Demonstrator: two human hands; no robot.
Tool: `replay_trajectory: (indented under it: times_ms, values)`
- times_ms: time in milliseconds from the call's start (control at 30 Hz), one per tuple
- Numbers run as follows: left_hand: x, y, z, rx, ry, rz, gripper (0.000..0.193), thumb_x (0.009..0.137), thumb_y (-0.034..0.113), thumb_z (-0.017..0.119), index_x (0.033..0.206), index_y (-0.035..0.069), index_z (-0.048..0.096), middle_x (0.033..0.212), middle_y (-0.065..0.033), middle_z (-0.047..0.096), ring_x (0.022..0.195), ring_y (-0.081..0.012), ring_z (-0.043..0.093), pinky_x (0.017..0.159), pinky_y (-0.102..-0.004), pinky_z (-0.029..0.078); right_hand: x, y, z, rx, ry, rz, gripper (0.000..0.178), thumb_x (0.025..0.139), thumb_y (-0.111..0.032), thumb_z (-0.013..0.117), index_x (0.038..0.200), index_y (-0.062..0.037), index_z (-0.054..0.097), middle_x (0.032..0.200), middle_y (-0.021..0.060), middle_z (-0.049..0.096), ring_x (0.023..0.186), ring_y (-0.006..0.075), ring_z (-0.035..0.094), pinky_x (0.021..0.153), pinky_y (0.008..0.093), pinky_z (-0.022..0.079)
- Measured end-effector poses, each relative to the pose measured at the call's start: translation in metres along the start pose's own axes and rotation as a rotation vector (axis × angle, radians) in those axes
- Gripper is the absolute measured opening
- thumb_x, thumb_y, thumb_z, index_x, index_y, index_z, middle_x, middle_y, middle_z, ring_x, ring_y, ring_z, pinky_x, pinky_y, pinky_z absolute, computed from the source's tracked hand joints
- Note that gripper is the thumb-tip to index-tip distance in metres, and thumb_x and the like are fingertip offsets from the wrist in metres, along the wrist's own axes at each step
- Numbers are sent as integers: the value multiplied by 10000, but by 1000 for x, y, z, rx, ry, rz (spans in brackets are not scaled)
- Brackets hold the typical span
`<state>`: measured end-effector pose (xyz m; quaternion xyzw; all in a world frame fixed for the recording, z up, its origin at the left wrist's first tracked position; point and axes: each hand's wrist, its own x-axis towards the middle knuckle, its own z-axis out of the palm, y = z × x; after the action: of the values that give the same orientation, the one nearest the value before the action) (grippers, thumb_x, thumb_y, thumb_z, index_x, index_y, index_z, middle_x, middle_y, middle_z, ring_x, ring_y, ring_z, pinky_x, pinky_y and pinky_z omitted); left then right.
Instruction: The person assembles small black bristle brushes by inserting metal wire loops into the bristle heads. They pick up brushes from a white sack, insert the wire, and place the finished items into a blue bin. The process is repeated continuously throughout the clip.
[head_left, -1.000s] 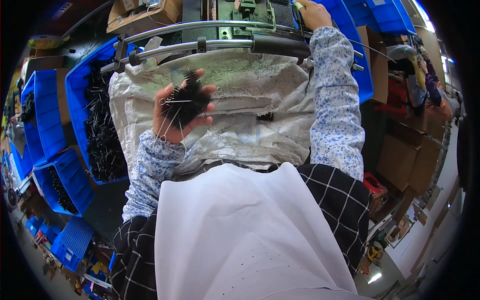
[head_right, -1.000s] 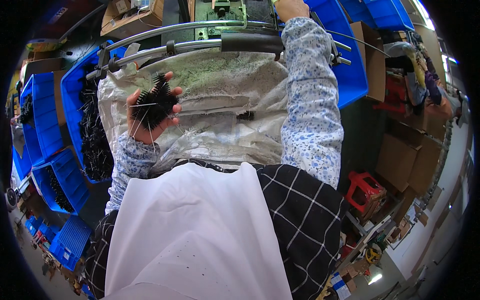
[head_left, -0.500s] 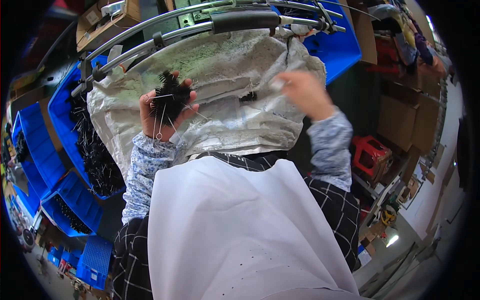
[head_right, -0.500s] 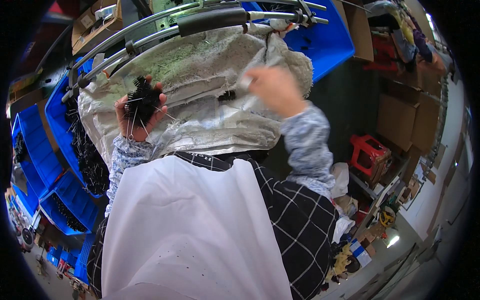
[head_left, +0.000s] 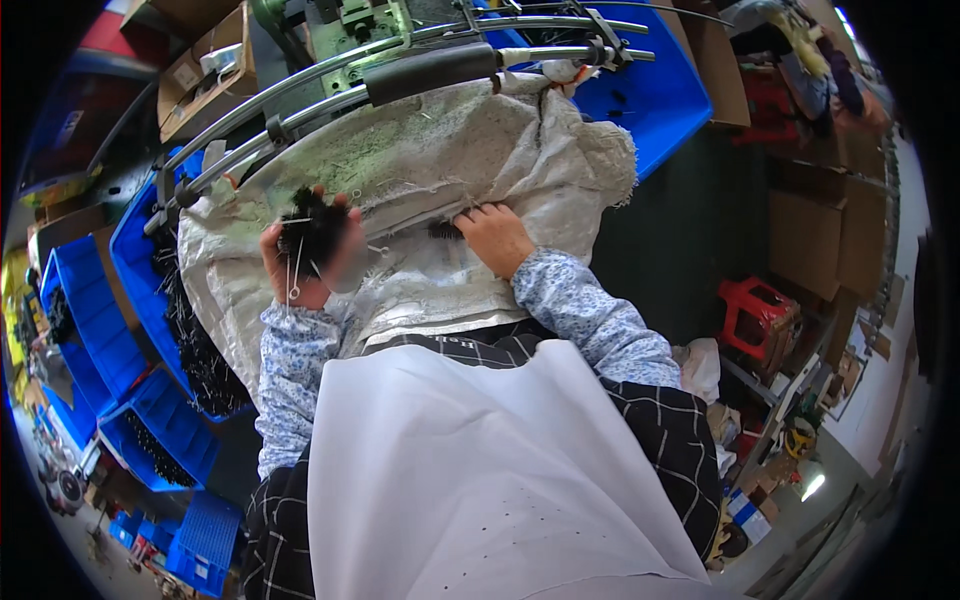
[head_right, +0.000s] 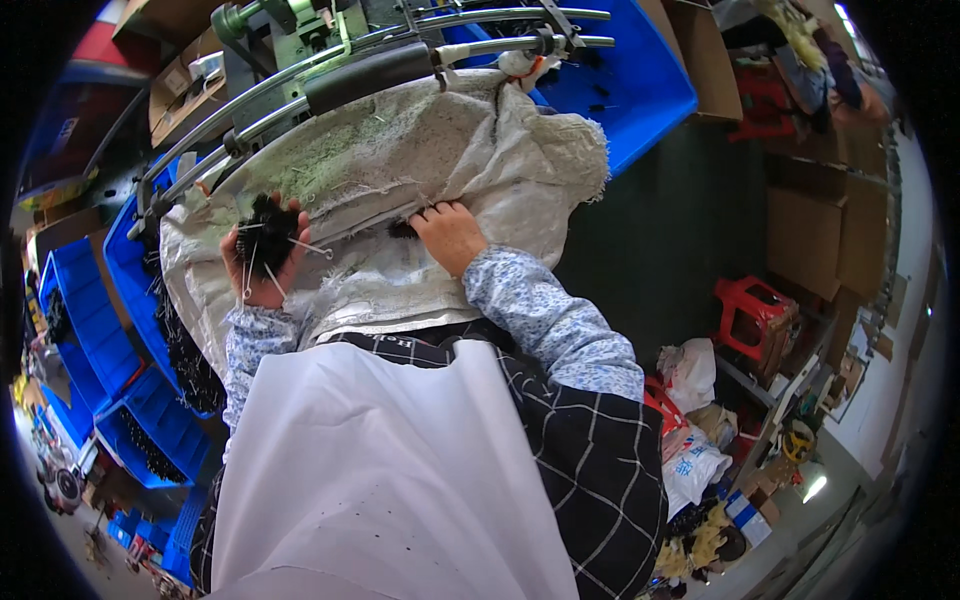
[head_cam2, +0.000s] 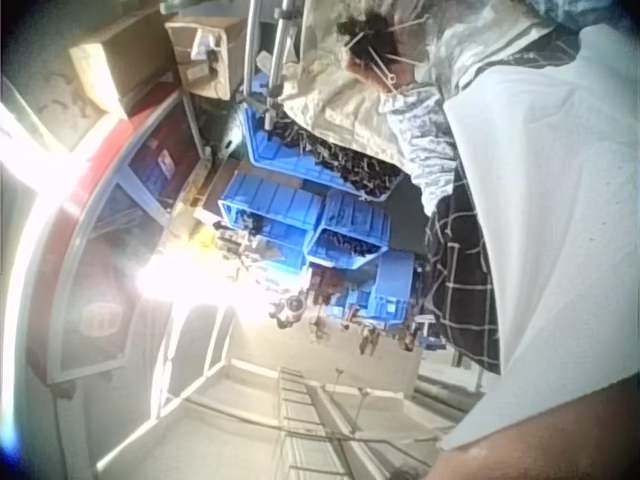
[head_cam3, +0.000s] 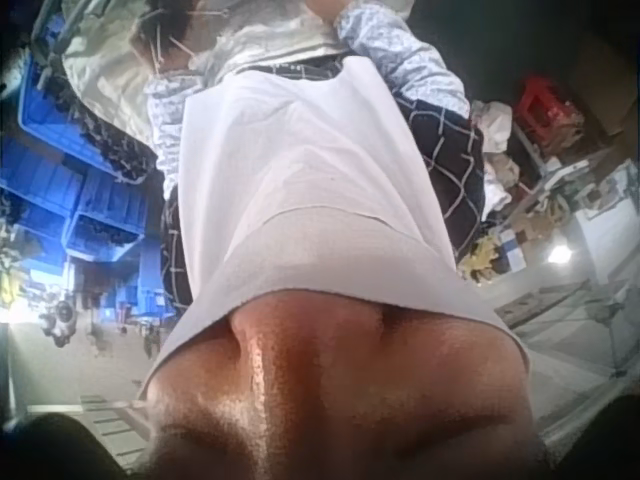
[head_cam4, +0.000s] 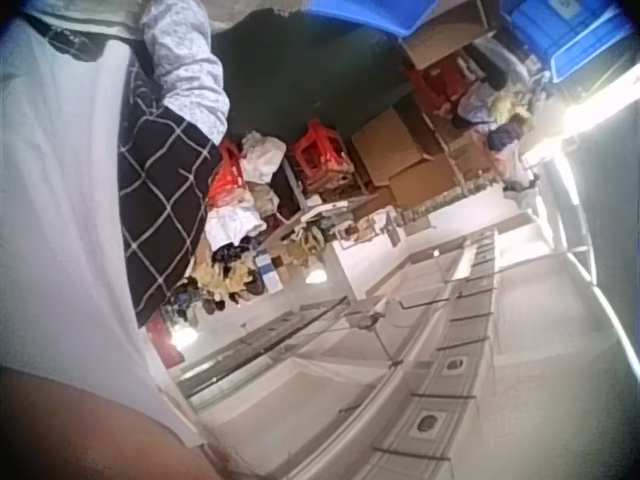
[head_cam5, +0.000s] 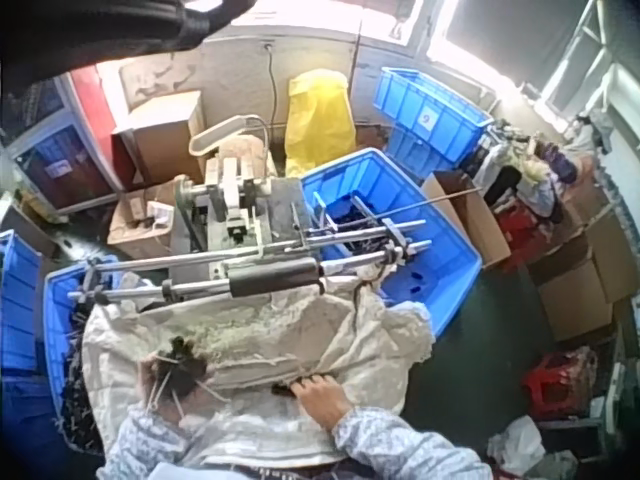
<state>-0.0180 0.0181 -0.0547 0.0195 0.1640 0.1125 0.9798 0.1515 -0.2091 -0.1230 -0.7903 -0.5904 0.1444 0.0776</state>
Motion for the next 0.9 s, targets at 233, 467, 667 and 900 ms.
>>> replay_trajectory:
  times_ms: [233,467,667,900]
  values:
    - [-7,12,-19,119,63,78,595,856,372,558,1314,26,405,1235,-226,488,1012,-370,565,861,-464,525,8,-6,-34,426,-342,48,239,781,-243,579,955,-96,655,881,114,661,900,297,617,797,393,474]
    - [-27,27,-32,108,29,80,643,880,401,528,1359,11,350,1261,-239,443,1021,-358,521,873,-464,501,40,-35,-23,875,-444,-183,337,801,-43,541,1130,-92,597,1159,139,568,1065,293,558,894,371,434]
    - [-37,25,-27,55,-69,-3,673,878,454,519,1386,59,323,1293,-235,430,1044,-373,510,891,-509,468,58,-47,0,759,-475,-472,467,718,77,454,1127,-102,591,1244,149,524,1165,317,495,969,387,398]
    - [-37,25,-29,80,9,105,566,865,333,571,1331,59,405,1240,-214,492,1047,-360,547,904,-490,481,65,-47,-46,863,-168,-50,411,799,40,552,1194,-72,544,1076,201,611,950,277,631,802,370,495]
